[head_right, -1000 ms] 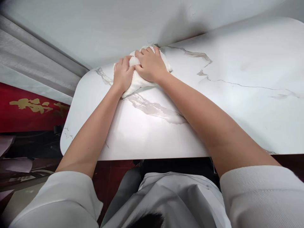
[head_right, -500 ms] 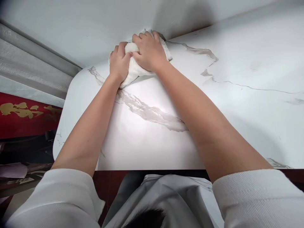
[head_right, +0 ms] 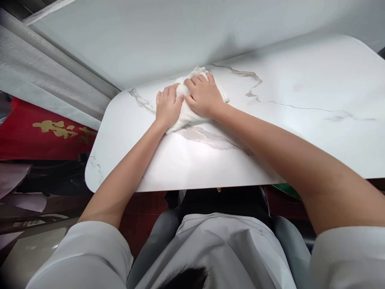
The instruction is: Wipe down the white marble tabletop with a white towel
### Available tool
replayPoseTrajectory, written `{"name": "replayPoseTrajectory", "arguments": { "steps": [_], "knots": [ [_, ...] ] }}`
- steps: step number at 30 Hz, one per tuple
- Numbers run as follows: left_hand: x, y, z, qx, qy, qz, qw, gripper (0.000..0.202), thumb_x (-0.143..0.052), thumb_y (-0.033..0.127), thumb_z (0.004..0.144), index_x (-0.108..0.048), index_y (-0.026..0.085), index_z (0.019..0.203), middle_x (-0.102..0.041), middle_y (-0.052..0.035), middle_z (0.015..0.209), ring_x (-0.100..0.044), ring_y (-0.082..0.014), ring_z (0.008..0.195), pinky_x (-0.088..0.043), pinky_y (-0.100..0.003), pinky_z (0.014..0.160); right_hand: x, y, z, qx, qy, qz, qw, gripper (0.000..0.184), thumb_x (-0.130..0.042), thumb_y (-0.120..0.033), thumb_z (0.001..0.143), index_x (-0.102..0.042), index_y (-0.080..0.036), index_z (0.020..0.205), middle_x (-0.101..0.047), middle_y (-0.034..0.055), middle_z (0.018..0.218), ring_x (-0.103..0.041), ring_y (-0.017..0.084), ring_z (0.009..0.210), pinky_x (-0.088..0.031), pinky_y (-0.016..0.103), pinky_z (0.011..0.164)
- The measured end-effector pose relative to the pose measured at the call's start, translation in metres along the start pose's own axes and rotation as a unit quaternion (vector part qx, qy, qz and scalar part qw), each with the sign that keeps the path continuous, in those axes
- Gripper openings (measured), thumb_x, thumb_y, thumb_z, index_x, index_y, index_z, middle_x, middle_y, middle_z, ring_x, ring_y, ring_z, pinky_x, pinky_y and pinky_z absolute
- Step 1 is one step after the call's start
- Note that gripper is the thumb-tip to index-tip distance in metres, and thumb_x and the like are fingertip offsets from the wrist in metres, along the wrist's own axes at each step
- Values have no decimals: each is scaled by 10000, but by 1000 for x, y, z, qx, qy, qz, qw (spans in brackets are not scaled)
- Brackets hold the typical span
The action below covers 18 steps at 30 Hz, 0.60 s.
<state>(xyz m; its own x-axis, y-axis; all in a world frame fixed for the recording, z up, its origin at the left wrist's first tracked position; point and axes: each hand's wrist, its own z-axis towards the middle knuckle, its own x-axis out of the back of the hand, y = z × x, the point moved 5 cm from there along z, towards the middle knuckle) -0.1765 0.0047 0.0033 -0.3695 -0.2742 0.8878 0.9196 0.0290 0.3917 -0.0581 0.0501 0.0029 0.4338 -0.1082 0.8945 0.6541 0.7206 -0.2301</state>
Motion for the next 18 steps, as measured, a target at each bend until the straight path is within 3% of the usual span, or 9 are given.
{"name": "replayPoseTrajectory", "arguments": {
  "steps": [3,7,10,14,18],
  "knots": [
    [3,20,-43,-20,0,15,1000,414,-416,338,998,-471,276,1403,-509,-77,1455,-359,-250,1435,-122,-492,1237,13,-13,-42,13,-3,-12,1000,535,-247,-330,920,-556,-120,1302,-574,139,1271,-476,286,1182,-224,533,1123],
    [6,49,-103,-34,-28,38,998,491,-384,340,995,-421,158,1449,-443,-160,1503,-320,-288,1454,-104,-524,1233,38,-34,-102,32,2,-23,999,526,-247,-341,934,-544,-167,1331,-550,145,1313,-469,288,1211,-229,520,1121],
    [10,68,-138,-52,-30,28,998,522,-365,357,992,-390,138,1465,-412,-184,1522,-281,-317,1470,-75,-554,1229,55,-46,-137,42,-7,-24,999,527,-269,-329,919,-532,-173,1348,-536,137,1346,-455,292,1256,-228,523,1127],
    [11,86,-161,-69,-36,13,997,542,-365,362,987,-381,110,1466,-396,-223,1519,-273,-338,1472,-60,-561,1229,70,-51,-163,38,3,-8,999,526,-308,-312,894,-521,-214,1365,-555,138,1322,-453,301,1273,-241,538,1115],
    [8,95,-161,-80,-53,6,995,545,-396,360,982,-381,105,1464,-395,-232,1512,-275,-343,1471,-48,-558,1234,74,-47,-169,34,-4,-9,999,520,-332,-298,883,-521,-210,1359,-550,146,1328,-460,314,1259,-256,547,1097]
  ]
}}
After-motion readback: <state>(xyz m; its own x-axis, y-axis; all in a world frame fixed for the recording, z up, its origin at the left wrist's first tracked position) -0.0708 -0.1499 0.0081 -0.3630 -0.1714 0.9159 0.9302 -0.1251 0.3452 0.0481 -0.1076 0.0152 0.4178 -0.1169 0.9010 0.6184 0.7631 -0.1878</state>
